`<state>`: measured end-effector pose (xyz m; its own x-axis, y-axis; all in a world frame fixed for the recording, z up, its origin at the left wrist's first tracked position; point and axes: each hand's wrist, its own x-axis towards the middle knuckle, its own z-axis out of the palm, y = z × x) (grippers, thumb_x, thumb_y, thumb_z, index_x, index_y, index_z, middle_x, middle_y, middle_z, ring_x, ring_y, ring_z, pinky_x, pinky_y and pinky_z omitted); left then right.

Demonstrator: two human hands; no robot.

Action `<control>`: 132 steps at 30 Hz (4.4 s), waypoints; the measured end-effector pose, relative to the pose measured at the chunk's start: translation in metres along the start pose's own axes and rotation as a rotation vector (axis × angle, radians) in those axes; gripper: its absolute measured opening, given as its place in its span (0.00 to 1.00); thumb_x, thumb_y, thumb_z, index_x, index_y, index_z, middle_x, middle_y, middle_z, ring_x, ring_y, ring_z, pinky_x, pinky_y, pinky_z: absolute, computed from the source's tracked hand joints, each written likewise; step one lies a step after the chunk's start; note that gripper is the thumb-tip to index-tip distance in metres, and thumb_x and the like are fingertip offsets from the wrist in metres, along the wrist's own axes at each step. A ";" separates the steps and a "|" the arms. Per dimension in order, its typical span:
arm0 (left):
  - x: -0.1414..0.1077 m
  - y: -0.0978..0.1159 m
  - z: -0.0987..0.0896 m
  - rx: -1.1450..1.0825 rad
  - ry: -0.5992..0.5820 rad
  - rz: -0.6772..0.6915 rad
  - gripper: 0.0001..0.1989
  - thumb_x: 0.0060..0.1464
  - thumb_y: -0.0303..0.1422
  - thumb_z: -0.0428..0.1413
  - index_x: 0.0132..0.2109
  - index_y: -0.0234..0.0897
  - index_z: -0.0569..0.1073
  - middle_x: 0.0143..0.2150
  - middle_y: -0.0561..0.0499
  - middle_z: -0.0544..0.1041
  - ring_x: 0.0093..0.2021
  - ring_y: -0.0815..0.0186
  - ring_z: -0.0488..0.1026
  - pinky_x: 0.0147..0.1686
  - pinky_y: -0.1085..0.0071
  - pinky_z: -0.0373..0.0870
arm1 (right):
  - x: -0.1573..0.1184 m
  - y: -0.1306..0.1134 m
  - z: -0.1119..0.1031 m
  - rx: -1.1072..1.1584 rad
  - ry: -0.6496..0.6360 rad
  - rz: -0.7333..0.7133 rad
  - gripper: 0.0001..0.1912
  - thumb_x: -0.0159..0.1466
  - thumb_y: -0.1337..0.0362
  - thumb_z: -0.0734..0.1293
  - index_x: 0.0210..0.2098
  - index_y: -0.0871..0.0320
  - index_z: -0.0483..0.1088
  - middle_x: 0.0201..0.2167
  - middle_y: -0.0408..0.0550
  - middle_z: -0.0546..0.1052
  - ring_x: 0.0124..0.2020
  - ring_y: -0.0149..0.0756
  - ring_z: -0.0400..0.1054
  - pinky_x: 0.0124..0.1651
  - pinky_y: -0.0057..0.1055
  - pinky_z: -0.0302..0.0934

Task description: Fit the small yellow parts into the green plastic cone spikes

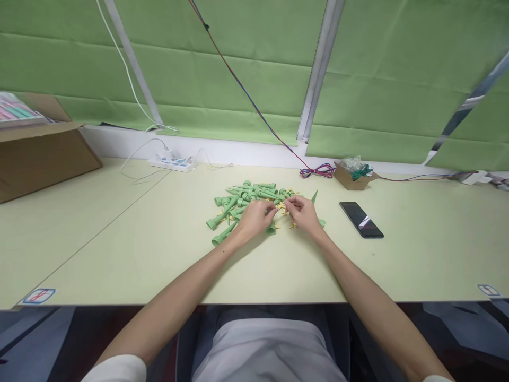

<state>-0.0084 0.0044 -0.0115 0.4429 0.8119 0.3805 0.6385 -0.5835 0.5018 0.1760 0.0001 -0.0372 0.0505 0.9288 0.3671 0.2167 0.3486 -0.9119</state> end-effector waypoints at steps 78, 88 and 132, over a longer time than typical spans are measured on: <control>0.002 -0.007 0.000 -0.188 -0.081 -0.082 0.21 0.55 0.34 0.59 0.55 0.33 0.76 0.47 0.42 0.78 0.39 0.59 0.74 0.44 0.62 0.72 | -0.002 0.001 0.001 -0.077 0.076 -0.050 0.18 0.63 0.46 0.68 0.33 0.56 0.73 0.26 0.48 0.77 0.22 0.35 0.65 0.25 0.32 0.56; 0.003 0.004 -0.007 -0.949 -0.147 -0.339 0.29 0.49 0.28 0.67 0.58 0.42 0.70 0.40 0.52 0.68 0.34 0.68 0.74 0.36 0.63 0.81 | -0.001 0.003 0.000 -0.058 0.132 -0.044 0.16 0.64 0.49 0.67 0.34 0.56 0.72 0.26 0.47 0.75 0.22 0.34 0.63 0.25 0.31 0.54; 0.007 0.002 -0.005 -1.078 -0.125 -0.361 0.25 0.39 0.45 0.74 0.40 0.32 0.81 0.39 0.46 0.77 0.39 0.65 0.72 0.35 0.67 0.76 | -0.002 -0.004 0.000 -0.121 0.150 -0.054 0.18 0.65 0.47 0.67 0.33 0.57 0.72 0.25 0.46 0.74 0.21 0.31 0.59 0.25 0.31 0.53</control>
<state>-0.0075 0.0092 -0.0041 0.4412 0.8969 0.0292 -0.1040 0.0188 0.9944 0.1752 -0.0033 -0.0342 0.1779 0.8769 0.4465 0.3380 0.3717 -0.8647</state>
